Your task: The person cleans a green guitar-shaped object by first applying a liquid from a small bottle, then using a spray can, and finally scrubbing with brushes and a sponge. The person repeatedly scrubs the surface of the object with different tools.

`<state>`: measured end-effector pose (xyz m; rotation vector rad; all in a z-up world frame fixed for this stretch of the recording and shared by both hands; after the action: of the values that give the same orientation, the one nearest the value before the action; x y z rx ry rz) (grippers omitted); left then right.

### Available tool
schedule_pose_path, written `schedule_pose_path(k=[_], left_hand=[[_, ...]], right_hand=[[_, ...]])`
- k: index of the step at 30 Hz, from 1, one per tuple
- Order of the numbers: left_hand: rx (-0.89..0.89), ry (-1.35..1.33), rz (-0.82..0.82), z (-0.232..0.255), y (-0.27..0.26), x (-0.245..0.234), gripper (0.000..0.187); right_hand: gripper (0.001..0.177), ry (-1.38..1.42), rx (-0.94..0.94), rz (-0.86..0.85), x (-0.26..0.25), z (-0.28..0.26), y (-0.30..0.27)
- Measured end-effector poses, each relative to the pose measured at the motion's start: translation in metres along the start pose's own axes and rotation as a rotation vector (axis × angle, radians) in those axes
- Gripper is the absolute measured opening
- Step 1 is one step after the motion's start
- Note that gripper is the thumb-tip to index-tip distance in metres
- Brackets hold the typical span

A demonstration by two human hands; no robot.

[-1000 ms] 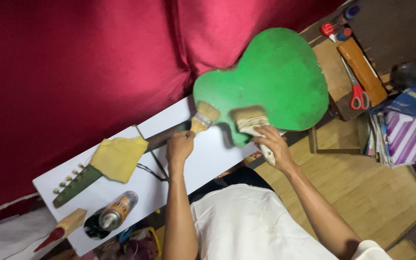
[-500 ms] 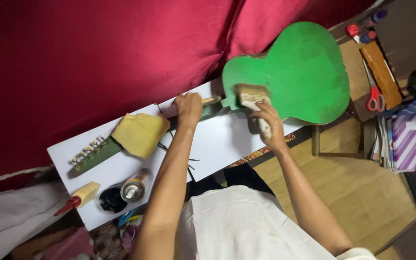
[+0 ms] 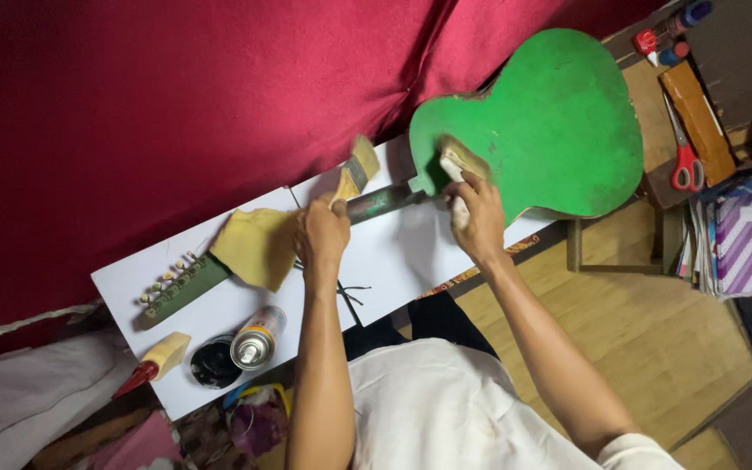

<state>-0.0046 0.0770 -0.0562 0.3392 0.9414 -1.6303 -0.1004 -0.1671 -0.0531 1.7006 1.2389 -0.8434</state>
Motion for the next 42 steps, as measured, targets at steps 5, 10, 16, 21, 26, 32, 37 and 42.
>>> schedule_pose_path(k=[5, 10, 16, 21, 26, 32, 37, 42], left_hand=[[-0.048, -0.009, -0.076, 0.002, -0.011, 0.013, 0.030], [0.178, 0.121, -0.243, 0.033, -0.009, 0.002, 0.027], [0.216, 0.077, -0.270, 0.053, -0.001, -0.021, 0.034], [0.154, -0.046, -0.295, 0.043, -0.012, 0.047, 0.032], [0.086, 0.131, -0.316, 0.067, -0.040, 0.102, 0.031], [0.130, 0.099, -0.360, 0.088, -0.037, 0.088, 0.032], [0.194, 0.023, -0.465, 0.105, -0.017, 0.127, 0.032], [0.103, 0.038, -0.323, 0.097, -0.018, 0.152, 0.029]], right_hand=[[0.010, 0.356, 0.089, -0.033, -0.001, 0.002, -0.012], [0.005, 0.204, 0.479, 0.327, -0.037, 0.073, -0.004], [0.011, 0.294, 0.409, 0.179, -0.028, 0.048, -0.021], [0.010, 0.799, 0.836, 0.324, -0.042, 0.133, -0.034], [0.012, -0.319, 0.495, 0.311, -0.089, 0.185, -0.065], [0.011, 0.458, 0.599, 0.090, -0.070, 0.169, -0.077], [0.008, 0.242, 0.674, 0.302, -0.114, 0.239, -0.055], [0.012, -0.032, 0.513, 0.220, -0.127, 0.250, -0.051]])
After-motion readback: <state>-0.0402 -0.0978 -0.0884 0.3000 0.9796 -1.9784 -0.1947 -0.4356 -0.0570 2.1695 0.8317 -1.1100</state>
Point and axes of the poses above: each hand's wrist, its own y-axis towards the middle knuckle, its own x-axis out of the palm, z = x × y, the point moved 2 cm from there along y, towards the middle knuckle, and after that the axes turned 6 degrees about -y, right-handed, at the moved point
